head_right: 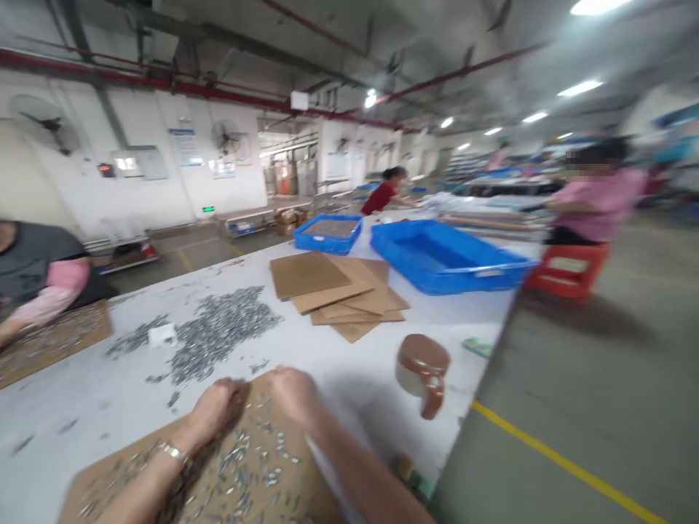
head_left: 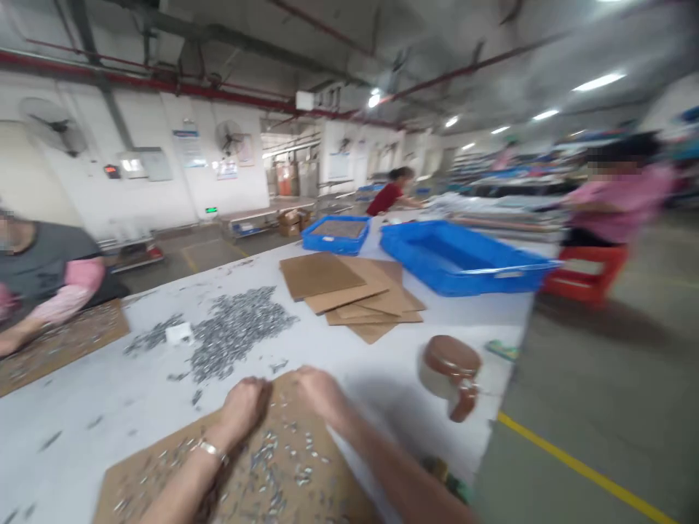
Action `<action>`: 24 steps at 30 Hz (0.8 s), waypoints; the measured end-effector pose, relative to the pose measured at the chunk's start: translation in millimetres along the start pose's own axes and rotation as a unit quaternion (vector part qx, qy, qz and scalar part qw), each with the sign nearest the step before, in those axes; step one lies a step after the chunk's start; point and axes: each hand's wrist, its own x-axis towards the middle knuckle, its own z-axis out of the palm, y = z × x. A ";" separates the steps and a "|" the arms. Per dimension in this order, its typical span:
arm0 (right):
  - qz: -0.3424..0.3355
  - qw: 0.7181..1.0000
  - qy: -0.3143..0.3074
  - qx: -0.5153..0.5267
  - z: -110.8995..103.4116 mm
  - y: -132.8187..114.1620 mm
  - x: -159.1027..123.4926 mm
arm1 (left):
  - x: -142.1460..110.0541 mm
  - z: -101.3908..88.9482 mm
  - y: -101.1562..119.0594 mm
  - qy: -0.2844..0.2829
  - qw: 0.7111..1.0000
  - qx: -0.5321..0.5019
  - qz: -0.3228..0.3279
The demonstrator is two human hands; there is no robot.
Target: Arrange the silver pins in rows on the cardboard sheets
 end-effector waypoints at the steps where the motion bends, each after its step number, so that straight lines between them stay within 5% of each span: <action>1: 0.030 1.000 0.003 0.000 -0.6 8.9 -0.9 | -1.9 -5.0 -5.0 0.003 1.000 0.001 -0.018; 6: 0.039 0.998 -0.036 0.018 14.9 34.9 1.4 | -8.8 -12.7 -38.8 0.000 0.996 0.008 -0.092; 24: -0.058 0.994 -0.093 -0.026 42.4 13.6 29.0 | -0.4 21.0 -69.9 0.010 0.987 -0.090 -0.134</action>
